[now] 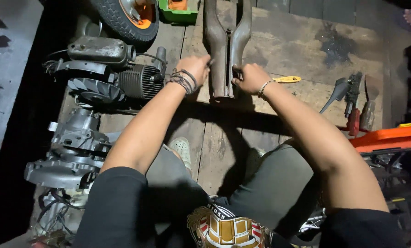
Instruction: A person uses a small brush to clean the interior and exterior surfaces of a motorcycle front fork assembly.
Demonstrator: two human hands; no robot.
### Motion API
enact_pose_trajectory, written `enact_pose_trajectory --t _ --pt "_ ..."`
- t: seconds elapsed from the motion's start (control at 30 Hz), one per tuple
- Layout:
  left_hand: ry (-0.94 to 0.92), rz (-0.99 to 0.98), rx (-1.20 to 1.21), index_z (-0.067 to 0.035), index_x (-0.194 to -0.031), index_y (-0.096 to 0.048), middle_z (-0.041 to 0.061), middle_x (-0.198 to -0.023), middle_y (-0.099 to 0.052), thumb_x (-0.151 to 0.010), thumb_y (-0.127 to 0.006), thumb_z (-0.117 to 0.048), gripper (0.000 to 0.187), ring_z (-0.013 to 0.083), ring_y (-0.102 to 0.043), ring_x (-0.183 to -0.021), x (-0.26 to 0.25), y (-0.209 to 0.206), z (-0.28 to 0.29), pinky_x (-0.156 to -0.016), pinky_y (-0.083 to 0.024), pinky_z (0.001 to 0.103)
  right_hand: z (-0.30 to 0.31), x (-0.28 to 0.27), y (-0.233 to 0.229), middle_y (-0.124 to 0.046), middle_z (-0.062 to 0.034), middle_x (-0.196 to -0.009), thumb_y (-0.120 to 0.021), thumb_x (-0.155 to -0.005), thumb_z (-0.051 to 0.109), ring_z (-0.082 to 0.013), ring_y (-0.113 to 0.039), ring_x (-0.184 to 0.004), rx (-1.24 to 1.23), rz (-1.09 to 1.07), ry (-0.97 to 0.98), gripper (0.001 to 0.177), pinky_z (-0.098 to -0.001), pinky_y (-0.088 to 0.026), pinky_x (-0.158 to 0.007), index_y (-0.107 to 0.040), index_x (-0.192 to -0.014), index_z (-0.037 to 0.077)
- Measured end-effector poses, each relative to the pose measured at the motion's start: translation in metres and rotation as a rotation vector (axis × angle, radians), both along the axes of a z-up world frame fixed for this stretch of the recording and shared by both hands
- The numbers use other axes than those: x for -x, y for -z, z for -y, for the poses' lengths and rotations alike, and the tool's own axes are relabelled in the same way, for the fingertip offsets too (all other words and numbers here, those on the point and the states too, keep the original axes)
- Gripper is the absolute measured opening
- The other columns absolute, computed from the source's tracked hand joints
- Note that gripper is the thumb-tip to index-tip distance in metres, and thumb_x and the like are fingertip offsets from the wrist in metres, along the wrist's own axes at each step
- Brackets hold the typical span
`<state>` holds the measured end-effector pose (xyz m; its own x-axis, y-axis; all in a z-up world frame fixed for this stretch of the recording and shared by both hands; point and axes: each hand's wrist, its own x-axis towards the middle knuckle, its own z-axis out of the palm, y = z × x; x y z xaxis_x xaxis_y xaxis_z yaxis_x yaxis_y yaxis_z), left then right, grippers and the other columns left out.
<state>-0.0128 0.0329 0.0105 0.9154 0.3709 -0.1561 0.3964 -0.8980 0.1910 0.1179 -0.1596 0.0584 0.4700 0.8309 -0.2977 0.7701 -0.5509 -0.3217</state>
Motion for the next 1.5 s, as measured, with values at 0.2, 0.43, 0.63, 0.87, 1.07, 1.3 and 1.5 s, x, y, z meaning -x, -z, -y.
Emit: enact_pose_trajectory --t 0.2,0.43,0.63,0.87,1.07,1.3,1.5 --pt "-0.187 0.035 0.033 -0.021 -0.136 -0.056 0.014 -0.110 -0.074 -0.100 -0.057 -0.030 0.037 0.0384 -0.072 -0.105 0.016 -0.002 -0.029 -0.092 -0.057 0.056 0.004 0.006 -0.009 -0.076 -0.0258 -0.084 -0.071 -0.090 0.036 -0.0467 -0.074 -0.096 -0.006 -0.014 0.017 0.038 -0.0536 -0.057 -0.081 -0.076 -0.079 0.000" --pt "-0.112 -0.077 -0.049 -0.012 -0.131 -0.061 0.021 -0.109 -0.075 -0.097 -0.058 -0.019 0.035 0.0417 -0.072 -0.106 0.025 0.006 -0.048 -0.092 -0.057 0.055 -0.004 -0.023 0.022 -0.077 -0.0248 -0.102 -0.071 -0.090 0.037 -0.0461 -0.070 -0.108 -0.044 -0.027 0.057 0.039 -0.0558 -0.056 -0.092 -0.078 -0.108 0.003" --pt "-0.106 -0.046 -0.023 -0.010 -0.123 -0.069 0.020 -0.104 -0.077 -0.095 -0.060 -0.016 0.030 0.0398 -0.074 -0.102 0.016 -0.012 -0.040 -0.088 -0.059 0.053 0.001 -0.048 0.032 -0.076 -0.0161 -0.116 -0.067 -0.092 0.033 -0.0406 -0.071 -0.110 -0.089 0.175 -0.082 0.040 -0.0534 -0.058 -0.095 -0.073 -0.128 0.017" --pt "-0.199 -0.055 0.068 -0.006 -0.131 -0.066 0.021 -0.113 -0.075 -0.099 -0.059 -0.017 0.035 0.0382 -0.072 -0.109 0.018 -0.089 0.010 -0.096 -0.057 0.054 0.001 -0.052 0.033 -0.071 -0.0122 -0.118 -0.063 -0.092 0.036 -0.0380 -0.072 -0.106 -0.122 0.358 -0.102 0.043 -0.0517 -0.060 -0.090 -0.069 -0.131 0.018" --pt "-0.337 0.172 0.305 -0.003 -0.139 -0.054 0.023 -0.123 -0.070 -0.104 -0.056 -0.021 0.039 0.0397 -0.066 -0.120 0.000 -0.063 0.013 -0.105 -0.052 0.057 -0.002 -0.024 0.004 -0.072 -0.0160 -0.110 -0.064 -0.092 0.039 -0.0401 -0.073 -0.100 -0.302 0.398 -0.122 0.046 -0.0517 -0.060 -0.085 -0.069 -0.131 0.015" --pt "-0.660 0.459 0.678 -0.001 -0.136 -0.046 0.027 -0.140 -0.059 -0.108 -0.046 -0.022 0.035 0.0421 -0.054 -0.136 -0.018 -0.053 0.033 -0.116 -0.043 0.058 -0.002 0.020 -0.023 -0.075 -0.0191 -0.100 -0.063 -0.093 0.053 -0.0404 -0.074 -0.096 -0.473 0.351 -0.246 0.060 -0.0518 -0.059 -0.082 -0.067 -0.135 0.011" --pt "-0.784 0.487 0.723 0.004 -0.145 -0.040 0.026 -0.145 -0.054 -0.107 -0.044 -0.022 0.046 0.0391 -0.052 -0.139 -0.055 -0.024 0.051 -0.116 -0.046 0.054 0.004 0.031 -0.026 -0.076 -0.0146 -0.097 -0.065 -0.085 0.058 -0.0389 -0.074 -0.096 -0.357 0.329 -0.201 0.070 -0.0538 -0.059 -0.082 -0.062 -0.140 0.016"
